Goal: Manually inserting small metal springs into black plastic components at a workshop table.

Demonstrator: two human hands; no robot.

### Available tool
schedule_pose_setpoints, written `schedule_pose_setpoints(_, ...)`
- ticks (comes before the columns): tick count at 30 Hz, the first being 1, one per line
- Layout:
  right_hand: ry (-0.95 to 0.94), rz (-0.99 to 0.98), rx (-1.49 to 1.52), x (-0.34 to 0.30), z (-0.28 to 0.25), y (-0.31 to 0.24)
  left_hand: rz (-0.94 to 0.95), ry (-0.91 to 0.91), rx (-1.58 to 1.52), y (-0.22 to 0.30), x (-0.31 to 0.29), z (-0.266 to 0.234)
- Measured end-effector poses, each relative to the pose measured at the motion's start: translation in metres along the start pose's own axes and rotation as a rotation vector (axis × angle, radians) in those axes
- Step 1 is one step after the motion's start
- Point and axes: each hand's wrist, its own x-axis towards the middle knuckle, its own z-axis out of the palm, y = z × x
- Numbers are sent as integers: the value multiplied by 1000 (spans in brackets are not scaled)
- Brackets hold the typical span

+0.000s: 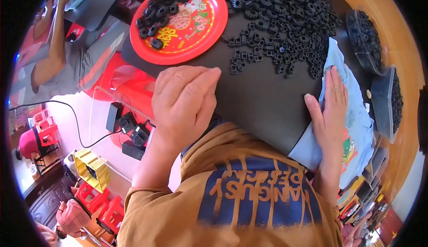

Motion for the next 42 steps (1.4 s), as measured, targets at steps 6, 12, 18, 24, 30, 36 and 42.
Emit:
schedule_pose_setpoints(6,41,29,-25,-8,-5,-16,-153,103,340,-23,14,-33)
schedule_pose_setpoints(12,102,40,79,-20,-38,-38,-295,-224,572,-44,37,-39)
schedule_pose_setpoints(18,290,-191,582,-50,-32,-34,-287,-387,439,-57,50,-43)
schedule_pose_setpoints(24,347,-166,949,-70,-19,-20,-129,-489,-83,61,52,0)
schedule_pose_setpoints(30,208,251,1770,-90,-29,-21,119,-456,-356,146,41,65)
schedule_pose_setpoints(36,379,307,1790,-106,-18,8,237,-591,-384,148,54,98)
schedule_pose_setpoints(42,475,263,1579,-115,-14,21,250,-637,-215,144,66,146)
